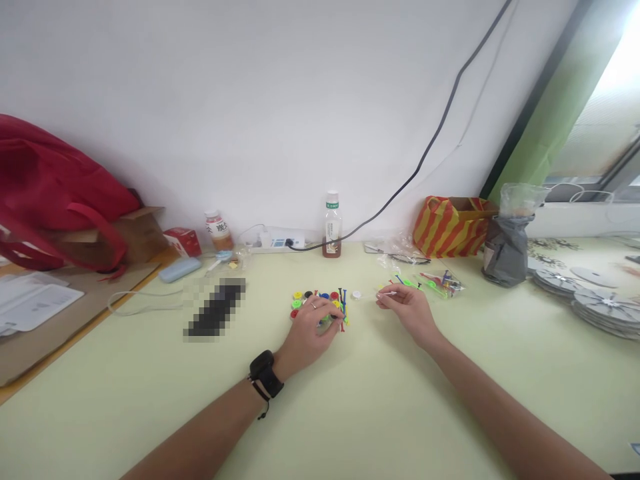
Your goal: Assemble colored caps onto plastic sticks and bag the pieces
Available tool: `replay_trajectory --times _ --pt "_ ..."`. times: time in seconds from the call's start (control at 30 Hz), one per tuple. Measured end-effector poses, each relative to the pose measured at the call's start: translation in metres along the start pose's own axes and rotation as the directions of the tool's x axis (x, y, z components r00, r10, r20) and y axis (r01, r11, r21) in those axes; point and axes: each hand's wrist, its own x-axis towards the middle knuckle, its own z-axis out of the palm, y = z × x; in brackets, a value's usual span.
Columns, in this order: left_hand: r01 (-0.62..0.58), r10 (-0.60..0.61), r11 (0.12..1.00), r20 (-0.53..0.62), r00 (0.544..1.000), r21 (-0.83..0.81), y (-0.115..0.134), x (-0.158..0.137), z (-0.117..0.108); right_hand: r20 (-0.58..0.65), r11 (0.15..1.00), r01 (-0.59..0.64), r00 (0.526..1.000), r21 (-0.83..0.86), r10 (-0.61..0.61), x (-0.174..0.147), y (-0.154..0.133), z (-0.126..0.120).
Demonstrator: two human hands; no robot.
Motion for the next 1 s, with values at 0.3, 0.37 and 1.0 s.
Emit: replay_trajectory --times 0.3,0.37,1.0 --pt "0.004 -0.004 1.000 0.007 1.000 -0.014 0.000 0.000 0.001 -0.030 0.999 -0.034 0.999 -0.036 0.033 0.007 0.016 0.005" --pt "-0.001 0.001 1.000 0.003 1.000 -0.016 0.000 0.000 0.001 -0.023 0.995 -0.062 0.998 -0.082 0.060 0.007 0.020 0.006" --pt "-0.009 0.008 0.999 -0.006 1.000 -0.033 0.000 0.000 0.002 0.109 0.915 0.107 0.992 -0.390 -0.069 0.007 0.015 0.003"
